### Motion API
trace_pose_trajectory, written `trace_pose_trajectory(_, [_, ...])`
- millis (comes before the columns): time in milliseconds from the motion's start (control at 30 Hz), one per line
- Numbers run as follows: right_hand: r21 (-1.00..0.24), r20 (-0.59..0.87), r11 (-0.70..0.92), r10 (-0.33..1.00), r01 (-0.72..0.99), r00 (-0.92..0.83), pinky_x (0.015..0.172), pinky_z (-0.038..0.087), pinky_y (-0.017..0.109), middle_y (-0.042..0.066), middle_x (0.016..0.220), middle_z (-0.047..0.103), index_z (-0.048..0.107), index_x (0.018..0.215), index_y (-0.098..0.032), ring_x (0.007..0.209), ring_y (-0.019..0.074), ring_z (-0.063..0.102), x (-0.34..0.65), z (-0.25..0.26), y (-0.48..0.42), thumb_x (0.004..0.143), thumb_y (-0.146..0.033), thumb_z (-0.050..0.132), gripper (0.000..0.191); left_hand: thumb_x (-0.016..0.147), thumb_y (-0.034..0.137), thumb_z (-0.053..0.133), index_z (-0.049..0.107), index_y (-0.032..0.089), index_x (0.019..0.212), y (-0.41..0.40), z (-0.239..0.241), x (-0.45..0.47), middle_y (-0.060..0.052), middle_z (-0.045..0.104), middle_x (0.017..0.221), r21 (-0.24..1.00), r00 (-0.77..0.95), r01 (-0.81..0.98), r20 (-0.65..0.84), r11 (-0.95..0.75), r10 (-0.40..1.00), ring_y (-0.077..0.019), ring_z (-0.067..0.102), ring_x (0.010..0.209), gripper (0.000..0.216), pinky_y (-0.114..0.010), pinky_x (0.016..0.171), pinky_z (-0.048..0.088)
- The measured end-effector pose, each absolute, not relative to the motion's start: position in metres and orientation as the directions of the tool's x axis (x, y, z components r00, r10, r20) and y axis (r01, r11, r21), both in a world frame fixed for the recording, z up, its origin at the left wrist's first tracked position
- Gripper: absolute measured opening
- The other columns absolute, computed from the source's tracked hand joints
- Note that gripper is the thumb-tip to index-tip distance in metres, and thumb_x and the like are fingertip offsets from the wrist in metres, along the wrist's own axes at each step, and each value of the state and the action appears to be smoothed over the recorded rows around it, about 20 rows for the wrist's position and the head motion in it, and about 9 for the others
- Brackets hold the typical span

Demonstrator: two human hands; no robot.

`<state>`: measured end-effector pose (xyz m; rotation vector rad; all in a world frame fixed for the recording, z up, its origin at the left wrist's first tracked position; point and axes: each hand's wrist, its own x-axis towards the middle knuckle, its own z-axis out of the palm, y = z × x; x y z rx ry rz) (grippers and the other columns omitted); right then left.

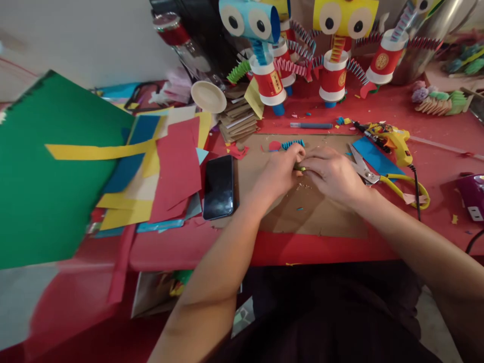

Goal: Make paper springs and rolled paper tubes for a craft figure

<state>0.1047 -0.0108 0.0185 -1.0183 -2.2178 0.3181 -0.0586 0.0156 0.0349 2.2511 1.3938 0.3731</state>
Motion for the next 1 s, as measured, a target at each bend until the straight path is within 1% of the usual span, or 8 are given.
trace_pose_trajectory(167, [-0.4, 0.384, 0.665, 0.746, 0.631, -0.544, 0.078, 0.051, 0.034, 0.01, 0.087, 0.073, 0.075, 0.079, -0.015, 0.086, 0.0218, 0.066, 0.099, 0.014, 0.002, 0.085, -0.006, 0.05, 0.027, 0.071, 0.001, 0.059, 0.051, 0.02, 0.111, 0.018, 0.03, -0.058, -0.004, 0.074, 0.088, 0.507, 0.45, 0.771, -0.007, -0.385, 0.893, -0.0202, 0.069, 0.084, 0.044, -0.027, 0.067, 0.046])
trace_pose_trajectory(267, [-0.411, 0.368, 0.673, 0.74, 0.615, -0.563, 0.079, 0.052, 0.033, 0.01, 0.088, 0.075, 0.076, 0.084, -0.014, 0.088, 0.0221, 0.068, 0.103, 0.011, 0.007, 0.084, -0.005, 0.048, 0.029, 0.072, 0.0, 0.06, 0.052, 0.02, 0.111, 0.019, 0.027, -0.063, -0.002, 0.074, 0.09, 0.605, 0.467, 0.707, -0.01, -0.366, 0.884, -0.0174, 0.069, 0.083, 0.045, -0.026, 0.069, 0.049])
trace_pose_trajectory(367, [-0.429, 0.37, 0.674, 0.738, 0.601, -0.564, 0.079, 0.054, 0.032, 0.009, 0.089, 0.076, 0.076, 0.088, -0.015, 0.088, 0.0208, 0.07, 0.109, 0.009, 0.008, 0.084, -0.005, 0.047, 0.031, 0.072, -0.001, 0.061, 0.06, 0.019, 0.103, 0.018, 0.026, -0.07, -0.002, 0.075, 0.094, 0.668, 0.472, 0.655, 0.004, -0.354, 0.881, -0.0156, 0.07, 0.082, 0.037, -0.026, 0.073, 0.052])
trace_pose_trajectory(500, [-0.444, 0.362, 0.659, 0.751, 0.607, -0.552, 0.077, 0.054, 0.03, 0.006, 0.087, 0.077, 0.075, 0.087, -0.017, 0.085, 0.0193, 0.071, 0.115, 0.009, 0.008, 0.085, -0.006, 0.048, 0.029, 0.075, 0.001, 0.057, 0.069, 0.017, 0.09, 0.013, 0.024, -0.074, -0.005, 0.076, 0.094, 0.63, 0.417, 0.685, 0.071, -0.365, 0.906, -0.0179, 0.071, 0.084, 0.025, -0.029, 0.078, 0.053])
trace_pose_trajectory(633, [-0.413, 0.352, 0.663, 0.748, 0.624, -0.562, 0.074, 0.054, 0.029, 0.005, 0.083, 0.076, 0.074, 0.085, -0.018, 0.082, 0.0189, 0.071, 0.117, 0.01, 0.007, 0.085, -0.005, 0.048, 0.029, 0.076, 0.004, 0.056, 0.072, 0.017, 0.084, 0.007, 0.02, -0.07, -0.006, 0.076, 0.088, 0.618, 0.383, 0.688, 0.136, -0.38, 0.914, -0.0196, 0.07, 0.083, 0.022, -0.031, 0.077, 0.053])
trace_pose_trajectory(767, [-0.378, 0.364, 0.696, 0.719, 0.611, -0.593, 0.077, 0.055, 0.03, 0.008, 0.091, 0.076, 0.074, 0.088, -0.018, 0.085, 0.0193, 0.07, 0.116, 0.011, 0.004, 0.087, -0.005, 0.046, 0.03, 0.076, 0.005, 0.055, 0.069, 0.019, 0.075, 0.004, 0.015, -0.066, -0.005, 0.074, 0.08, 0.614, 0.362, 0.677, 0.202, -0.406, 0.91, -0.0193, 0.068, 0.078, 0.02, -0.029, 0.07, 0.05])
trace_pose_trajectory(867, [-0.344, 0.366, 0.717, 0.697, 0.606, -0.617, 0.074, 0.054, 0.031, 0.008, 0.085, 0.074, 0.073, 0.083, -0.017, 0.081, 0.0202, 0.068, 0.115, 0.013, 0.001, 0.089, -0.006, 0.044, 0.031, 0.076, 0.004, 0.055, 0.065, 0.02, 0.072, 0.004, 0.013, -0.065, -0.004, 0.072, 0.077, 0.627, 0.342, 0.67, 0.214, -0.398, 0.915, -0.0182, 0.066, 0.074, 0.019, -0.028, 0.066, 0.048])
trace_pose_trajectory(1000, [-0.311, 0.374, 0.733, 0.679, 0.605, -0.631, 0.07, 0.053, 0.031, 0.009, 0.081, 0.072, 0.071, 0.079, -0.016, 0.077, 0.0204, 0.066, 0.114, 0.015, 0.0, 0.091, -0.007, 0.043, 0.032, 0.074, 0.005, 0.058, 0.061, 0.019, 0.072, 0.004, 0.013, -0.063, -0.004, 0.071, 0.078, 0.629, 0.327, 0.691, 0.169, -0.357, 0.93, -0.018, 0.065, 0.074, 0.015, -0.028, 0.065, 0.046])
